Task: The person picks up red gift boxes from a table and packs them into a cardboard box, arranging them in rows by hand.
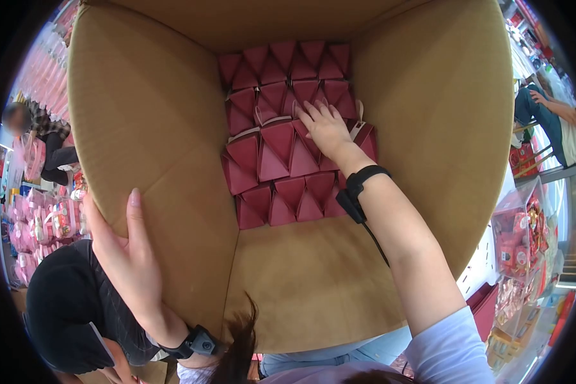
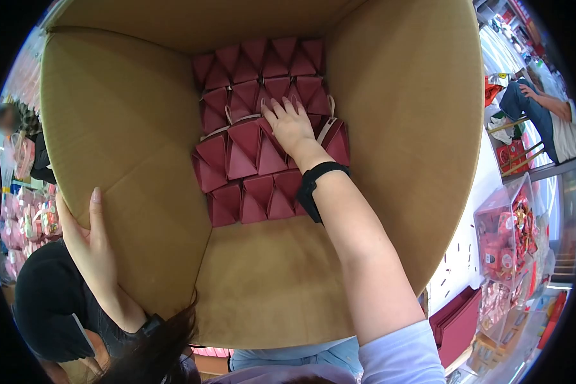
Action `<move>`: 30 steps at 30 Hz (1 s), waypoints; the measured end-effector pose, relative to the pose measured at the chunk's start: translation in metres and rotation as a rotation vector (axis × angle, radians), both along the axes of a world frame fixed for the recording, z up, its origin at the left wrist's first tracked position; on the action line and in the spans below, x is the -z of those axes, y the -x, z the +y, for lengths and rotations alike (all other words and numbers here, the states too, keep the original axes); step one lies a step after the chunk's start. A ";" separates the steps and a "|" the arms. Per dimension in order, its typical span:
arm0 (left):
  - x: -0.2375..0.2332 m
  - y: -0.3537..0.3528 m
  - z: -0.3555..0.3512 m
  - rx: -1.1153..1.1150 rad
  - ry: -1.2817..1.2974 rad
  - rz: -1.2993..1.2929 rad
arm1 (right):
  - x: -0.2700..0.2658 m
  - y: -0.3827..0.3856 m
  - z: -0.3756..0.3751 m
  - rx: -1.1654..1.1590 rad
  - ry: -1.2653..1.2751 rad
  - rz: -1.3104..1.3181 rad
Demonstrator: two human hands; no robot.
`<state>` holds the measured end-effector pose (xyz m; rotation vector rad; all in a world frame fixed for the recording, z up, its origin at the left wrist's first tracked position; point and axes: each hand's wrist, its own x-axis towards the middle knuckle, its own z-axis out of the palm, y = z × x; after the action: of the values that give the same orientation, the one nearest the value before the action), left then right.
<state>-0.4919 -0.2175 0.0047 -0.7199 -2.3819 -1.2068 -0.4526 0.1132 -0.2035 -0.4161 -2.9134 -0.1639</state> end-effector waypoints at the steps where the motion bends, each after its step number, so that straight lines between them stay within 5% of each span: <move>1: 0.000 0.000 0.000 -0.002 0.022 0.031 | -0.001 -0.001 0.001 -0.001 -0.001 0.004; 7: -0.004 -0.005 -0.001 -0.014 0.019 -0.021 | -0.023 -0.018 -0.022 -0.045 0.006 0.034; 12: -0.006 -0.005 0.001 -0.039 0.038 -0.040 | 0.002 -0.022 -0.032 -0.315 -0.062 0.038; 30: -0.002 -0.003 0.006 -0.018 -0.041 -0.018 | 0.011 -0.017 -0.029 -0.293 -0.062 0.085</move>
<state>-0.4888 -0.2116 0.0071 -0.6762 -2.3655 -1.2561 -0.4361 0.0845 -0.2142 0.0154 -2.8350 -0.1865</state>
